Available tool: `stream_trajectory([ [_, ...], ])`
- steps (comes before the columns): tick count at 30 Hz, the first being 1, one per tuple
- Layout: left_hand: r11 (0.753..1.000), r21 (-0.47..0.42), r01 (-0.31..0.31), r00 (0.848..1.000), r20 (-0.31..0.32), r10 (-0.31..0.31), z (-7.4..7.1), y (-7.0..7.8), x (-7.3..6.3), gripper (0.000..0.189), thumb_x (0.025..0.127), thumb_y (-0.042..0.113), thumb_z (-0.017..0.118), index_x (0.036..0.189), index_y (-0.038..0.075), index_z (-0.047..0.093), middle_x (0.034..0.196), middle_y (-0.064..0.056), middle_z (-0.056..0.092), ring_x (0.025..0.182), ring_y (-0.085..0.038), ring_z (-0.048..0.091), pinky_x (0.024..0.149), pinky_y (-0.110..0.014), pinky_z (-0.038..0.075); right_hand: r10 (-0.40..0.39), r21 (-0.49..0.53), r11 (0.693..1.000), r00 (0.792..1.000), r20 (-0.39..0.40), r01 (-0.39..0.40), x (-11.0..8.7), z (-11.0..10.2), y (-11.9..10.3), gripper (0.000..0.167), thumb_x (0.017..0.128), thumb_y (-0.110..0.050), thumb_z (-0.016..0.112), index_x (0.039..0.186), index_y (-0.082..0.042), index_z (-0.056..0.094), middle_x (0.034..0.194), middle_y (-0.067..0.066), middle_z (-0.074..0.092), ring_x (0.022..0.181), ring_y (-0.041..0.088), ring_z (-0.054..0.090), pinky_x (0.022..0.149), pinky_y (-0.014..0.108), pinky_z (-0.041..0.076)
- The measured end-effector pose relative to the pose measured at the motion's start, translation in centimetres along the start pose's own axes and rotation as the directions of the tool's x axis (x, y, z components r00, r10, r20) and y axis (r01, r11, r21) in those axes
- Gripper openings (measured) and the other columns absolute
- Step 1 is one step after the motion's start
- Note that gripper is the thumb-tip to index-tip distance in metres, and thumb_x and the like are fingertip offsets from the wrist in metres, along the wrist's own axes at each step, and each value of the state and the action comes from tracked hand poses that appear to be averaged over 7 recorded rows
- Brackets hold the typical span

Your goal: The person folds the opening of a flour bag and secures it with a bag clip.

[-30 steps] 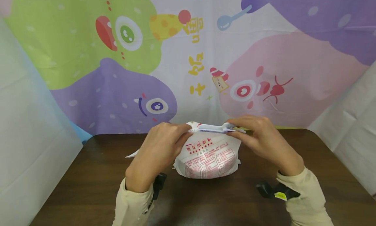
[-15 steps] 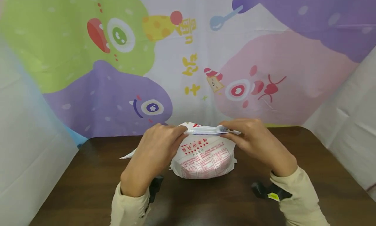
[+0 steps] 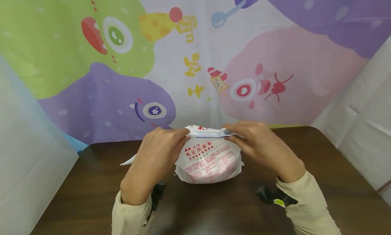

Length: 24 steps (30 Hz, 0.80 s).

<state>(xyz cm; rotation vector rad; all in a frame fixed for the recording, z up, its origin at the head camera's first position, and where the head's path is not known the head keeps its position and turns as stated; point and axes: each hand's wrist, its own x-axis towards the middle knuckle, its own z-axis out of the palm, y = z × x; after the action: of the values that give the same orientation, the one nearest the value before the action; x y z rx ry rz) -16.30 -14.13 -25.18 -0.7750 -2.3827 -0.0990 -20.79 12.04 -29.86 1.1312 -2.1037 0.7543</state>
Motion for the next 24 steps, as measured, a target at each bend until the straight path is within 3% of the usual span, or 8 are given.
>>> stream_trajectory([
  [8, 0.997, 0.072, -0.025, 0.999, -0.028, 0.028, 0.0, 1.1, 0.5, 0.025, 0.089, 0.009, 0.072, 0.072, 0.013, 0.055, 0.055, 0.006, 0.053, 0.049, -0.018, 0.047, 0.055, -0.032, 0.036, 0.012, -0.035, 0.999, 1.0, 0.023, -0.011, 0.3, -0.3, -0.3, 0.027, 0.084, -0.004, 0.078, 0.11, -0.009, 0.073, 0.093, -0.004, 0.071, 0.078, 0.009, 0.061, 0.072, 0.03, 0.055],
  [16, 0.991, 0.123, -0.056, 0.997, -0.043, 0.062, 0.0, 2.0, 0.5, 0.037, 0.09, -0.001, 0.064, 0.065, 0.015, 0.04, 0.05, 0.009, 0.033, 0.045, -0.011, 0.034, 0.054, -0.029, 0.032, -0.03, -0.049, 0.998, 0.999, 0.011, 0.03, 0.2, -0.2, -0.5, 0.024, 0.084, -0.002, 0.077, 0.106, -0.008, 0.072, 0.091, -0.003, 0.071, 0.078, 0.011, 0.062, 0.071, 0.032, 0.054],
  [20, 0.988, 0.136, -0.067, 0.996, -0.054, 0.075, 0.1, 2.0, 0.3, 0.036, 0.088, -0.005, 0.061, 0.065, 0.014, 0.04, 0.05, 0.008, 0.034, 0.045, -0.011, 0.036, 0.054, -0.029, 0.033, -0.008, -0.056, 0.998, 0.999, 0.033, 0.01, 0.1, -0.1, -0.5, 0.024, 0.084, -0.004, 0.077, 0.107, -0.008, 0.072, 0.092, -0.002, 0.072, 0.078, 0.012, 0.063, 0.072, 0.033, 0.054],
  [24, 0.989, 0.129, -0.067, 0.995, -0.066, 0.076, 0.4, 1.8, 0.1, 0.03, 0.089, 0.002, 0.067, 0.069, 0.012, 0.047, 0.051, 0.007, 0.042, 0.046, -0.014, 0.042, 0.054, -0.03, 0.034, 0.04, -0.034, 0.999, 0.998, 0.053, -0.038, 0.2, 0.0, -0.4, 0.029, 0.086, -0.008, 0.077, 0.114, -0.008, 0.072, 0.097, -0.002, 0.072, 0.081, 0.011, 0.065, 0.074, 0.033, 0.055],
])
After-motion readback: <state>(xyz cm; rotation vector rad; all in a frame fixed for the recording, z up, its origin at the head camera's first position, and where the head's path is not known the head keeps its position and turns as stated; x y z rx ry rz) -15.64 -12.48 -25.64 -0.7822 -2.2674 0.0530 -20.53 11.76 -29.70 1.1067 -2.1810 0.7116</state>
